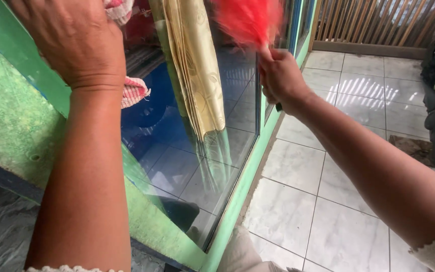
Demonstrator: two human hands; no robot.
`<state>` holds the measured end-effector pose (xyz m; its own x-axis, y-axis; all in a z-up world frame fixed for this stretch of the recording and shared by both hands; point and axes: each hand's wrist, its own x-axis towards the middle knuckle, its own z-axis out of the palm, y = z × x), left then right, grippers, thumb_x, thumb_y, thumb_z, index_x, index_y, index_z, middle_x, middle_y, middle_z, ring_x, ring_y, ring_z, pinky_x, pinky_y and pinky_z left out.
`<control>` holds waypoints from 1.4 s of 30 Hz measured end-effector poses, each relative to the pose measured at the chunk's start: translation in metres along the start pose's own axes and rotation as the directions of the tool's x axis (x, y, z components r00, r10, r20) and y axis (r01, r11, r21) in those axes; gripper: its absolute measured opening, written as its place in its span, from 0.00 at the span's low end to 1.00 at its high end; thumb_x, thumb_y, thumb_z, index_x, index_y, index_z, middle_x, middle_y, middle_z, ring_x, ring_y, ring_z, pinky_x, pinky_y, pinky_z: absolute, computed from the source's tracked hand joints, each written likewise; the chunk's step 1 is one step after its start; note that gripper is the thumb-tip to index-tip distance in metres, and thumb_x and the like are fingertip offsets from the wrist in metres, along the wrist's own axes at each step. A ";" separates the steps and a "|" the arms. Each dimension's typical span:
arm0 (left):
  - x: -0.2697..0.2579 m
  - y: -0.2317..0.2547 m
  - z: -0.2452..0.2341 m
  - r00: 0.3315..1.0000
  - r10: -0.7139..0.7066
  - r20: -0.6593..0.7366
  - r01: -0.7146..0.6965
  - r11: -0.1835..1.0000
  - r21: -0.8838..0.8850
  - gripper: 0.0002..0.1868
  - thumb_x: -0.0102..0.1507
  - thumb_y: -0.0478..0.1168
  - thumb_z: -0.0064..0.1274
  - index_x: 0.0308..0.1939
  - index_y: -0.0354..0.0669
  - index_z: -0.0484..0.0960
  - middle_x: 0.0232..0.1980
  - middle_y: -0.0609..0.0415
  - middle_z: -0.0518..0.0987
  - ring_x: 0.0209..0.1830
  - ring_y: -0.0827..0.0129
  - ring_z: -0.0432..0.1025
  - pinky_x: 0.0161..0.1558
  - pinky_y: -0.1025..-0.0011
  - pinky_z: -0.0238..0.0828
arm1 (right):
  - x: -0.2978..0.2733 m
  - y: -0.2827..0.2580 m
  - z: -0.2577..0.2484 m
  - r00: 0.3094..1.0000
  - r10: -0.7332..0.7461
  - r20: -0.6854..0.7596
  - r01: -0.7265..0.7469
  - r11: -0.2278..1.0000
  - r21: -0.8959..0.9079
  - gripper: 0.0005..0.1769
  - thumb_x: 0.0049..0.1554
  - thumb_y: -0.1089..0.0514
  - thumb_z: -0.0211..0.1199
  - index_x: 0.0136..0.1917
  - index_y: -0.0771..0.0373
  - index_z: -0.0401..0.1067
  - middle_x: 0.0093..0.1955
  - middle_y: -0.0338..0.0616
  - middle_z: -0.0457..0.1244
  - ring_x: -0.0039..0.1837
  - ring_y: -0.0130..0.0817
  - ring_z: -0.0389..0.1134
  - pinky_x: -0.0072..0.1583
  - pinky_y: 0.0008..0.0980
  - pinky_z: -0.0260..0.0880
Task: Cleaning a glass door using a duster and a cloth.
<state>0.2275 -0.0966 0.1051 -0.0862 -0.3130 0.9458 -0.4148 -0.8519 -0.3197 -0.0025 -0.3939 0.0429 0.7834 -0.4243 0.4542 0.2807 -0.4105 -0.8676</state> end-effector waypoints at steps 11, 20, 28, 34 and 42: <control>0.029 0.101 -0.020 0.998 0.054 0.042 -0.044 0.976 -0.214 0.24 0.63 0.39 0.62 0.62 0.44 0.76 0.62 0.39 0.70 0.67 0.38 0.60 0.73 0.43 0.53 | -0.001 0.010 0.020 0.941 -0.337 0.036 0.334 0.941 0.056 0.22 0.74 0.41 0.43 0.63 0.58 0.69 0.36 0.30 0.52 0.36 0.20 0.49 0.34 0.29 0.51; 0.023 0.181 0.085 0.989 0.133 0.057 -0.107 0.938 -0.329 0.25 0.59 0.29 0.57 0.60 0.48 0.77 0.58 0.43 0.71 0.64 0.43 0.64 0.74 0.47 0.59 | 0.070 0.079 -0.020 0.891 0.453 0.037 -0.445 0.853 0.271 0.28 0.68 0.38 0.46 0.33 0.55 0.54 0.22 0.31 0.48 0.22 0.24 0.46 0.24 0.31 0.43; 0.013 0.243 0.161 0.963 0.166 0.211 -0.017 0.822 -0.569 0.23 0.56 0.46 0.70 0.52 0.46 0.84 0.60 0.44 0.73 0.64 0.42 0.63 0.67 0.49 0.58 | 0.100 0.156 -0.022 0.951 0.308 0.007 -0.304 0.933 0.192 0.30 0.66 0.33 0.45 0.33 0.56 0.59 0.22 0.36 0.53 0.21 0.29 0.52 0.23 0.33 0.50; -0.047 0.263 0.152 0.827 0.424 0.369 -0.167 0.813 -0.558 0.19 0.49 0.44 0.69 0.44 0.50 0.87 0.62 0.49 0.75 0.64 0.53 0.65 0.74 0.54 0.54 | 0.023 0.270 0.006 0.325 0.831 0.452 -0.849 0.045 0.527 0.18 0.67 0.51 0.47 0.36 0.54 0.55 0.28 0.30 0.47 0.28 0.23 0.46 0.28 0.25 0.43; -0.072 0.266 0.144 0.813 0.465 0.351 -0.161 0.759 -0.631 0.17 0.56 0.50 0.64 0.43 0.45 0.86 0.60 0.47 0.74 0.62 0.52 0.65 0.70 0.55 0.56 | 0.029 0.129 0.029 0.685 0.691 0.233 -0.682 0.495 0.538 0.24 0.64 0.37 0.46 0.35 0.53 0.52 0.26 0.31 0.43 0.25 0.24 0.41 0.28 0.29 0.38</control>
<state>0.2541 -0.3616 -0.0561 0.0555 -0.7979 0.6002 -0.8724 -0.3311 -0.3596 0.0726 -0.4354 -0.0618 0.8594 -0.3860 -0.3353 -0.0973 0.5203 -0.8484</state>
